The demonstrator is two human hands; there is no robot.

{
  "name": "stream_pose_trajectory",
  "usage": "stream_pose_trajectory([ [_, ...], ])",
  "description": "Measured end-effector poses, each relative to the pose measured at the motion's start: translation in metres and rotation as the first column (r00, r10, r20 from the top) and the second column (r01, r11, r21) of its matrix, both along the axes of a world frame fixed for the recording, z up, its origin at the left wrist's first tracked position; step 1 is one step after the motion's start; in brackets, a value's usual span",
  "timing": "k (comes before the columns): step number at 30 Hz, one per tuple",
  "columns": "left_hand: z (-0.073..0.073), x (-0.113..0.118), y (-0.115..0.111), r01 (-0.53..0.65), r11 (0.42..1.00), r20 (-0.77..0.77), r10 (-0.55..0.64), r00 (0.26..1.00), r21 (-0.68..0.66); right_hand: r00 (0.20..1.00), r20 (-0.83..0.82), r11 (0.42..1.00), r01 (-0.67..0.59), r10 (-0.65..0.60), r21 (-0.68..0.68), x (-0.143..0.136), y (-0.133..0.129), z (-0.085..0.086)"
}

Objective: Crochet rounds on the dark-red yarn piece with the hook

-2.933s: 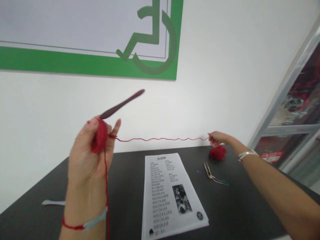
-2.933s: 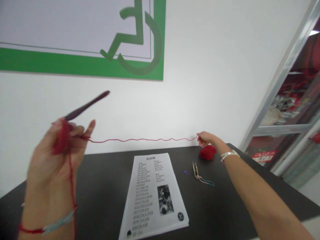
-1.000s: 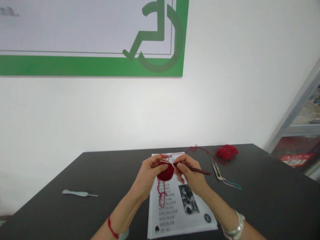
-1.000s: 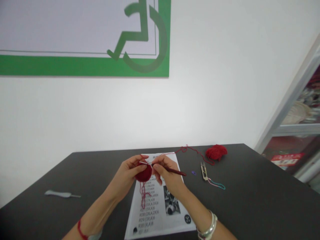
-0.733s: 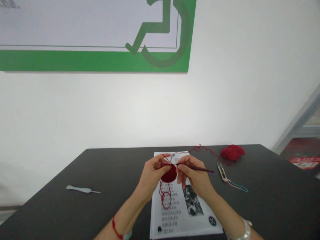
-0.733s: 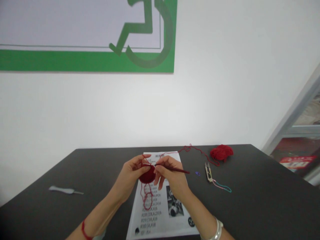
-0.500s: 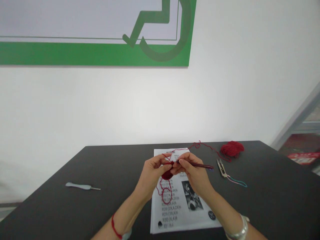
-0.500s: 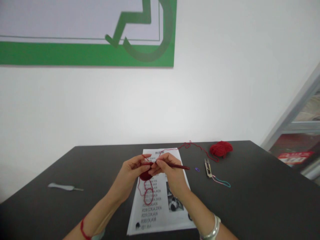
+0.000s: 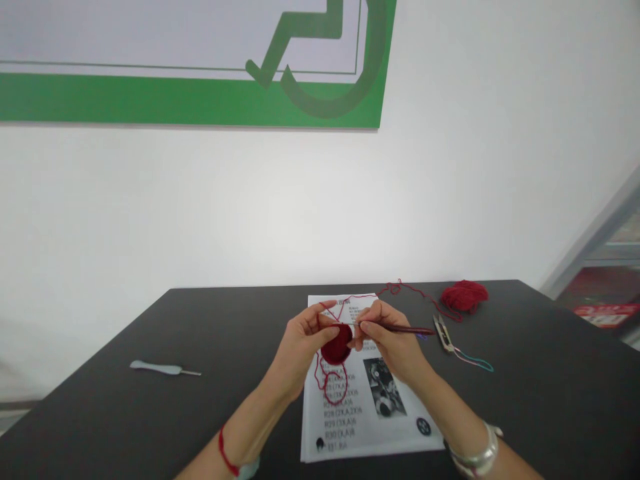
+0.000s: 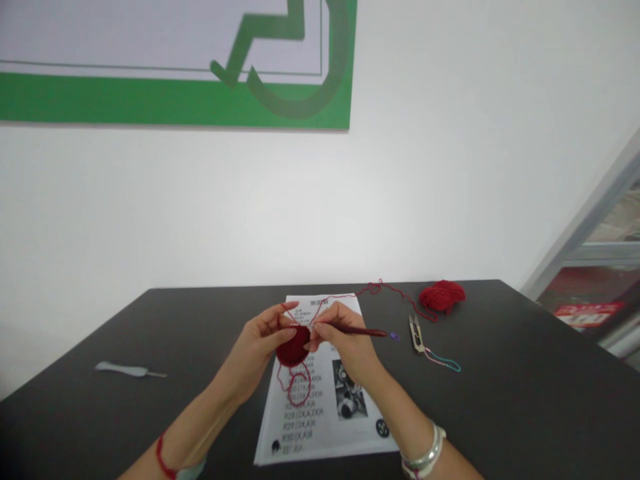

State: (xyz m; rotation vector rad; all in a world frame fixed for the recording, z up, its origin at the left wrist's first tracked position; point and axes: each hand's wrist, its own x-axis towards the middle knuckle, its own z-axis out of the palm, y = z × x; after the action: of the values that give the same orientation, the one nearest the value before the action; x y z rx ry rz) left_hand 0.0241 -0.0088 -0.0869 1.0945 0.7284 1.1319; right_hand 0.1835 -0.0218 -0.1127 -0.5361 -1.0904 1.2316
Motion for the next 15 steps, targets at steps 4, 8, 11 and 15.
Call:
stream_pose_trajectory([
  [4, 0.0, -0.001, 0.002, -0.061, 0.998, -0.045, 0.061, 0.997, 0.012, 0.996, 0.091, 0.997, 0.014, -0.02, 0.071, 0.007, 0.001, -0.003],
  [8, 0.001, 0.0, 0.001, -0.088, 0.996, -0.057, 0.09, 0.994, 0.032, 0.986, 0.144, 0.993, 0.072, -0.086, 0.098, 0.006, -0.001, -0.006],
  [11, 0.002, 0.002, 0.0, -0.112, 0.993, -0.049, 0.113, 0.992, 0.041, 0.969, 0.188, 0.981, 0.138, -0.162, 0.133, 0.002, -0.004, -0.009],
  [15, 0.004, 0.004, -0.002, -0.132, 0.989, -0.033, 0.134, 0.99, 0.059, 0.886, 0.324, 0.933, 0.258, -0.333, 0.251, -0.002, -0.009, -0.012],
])
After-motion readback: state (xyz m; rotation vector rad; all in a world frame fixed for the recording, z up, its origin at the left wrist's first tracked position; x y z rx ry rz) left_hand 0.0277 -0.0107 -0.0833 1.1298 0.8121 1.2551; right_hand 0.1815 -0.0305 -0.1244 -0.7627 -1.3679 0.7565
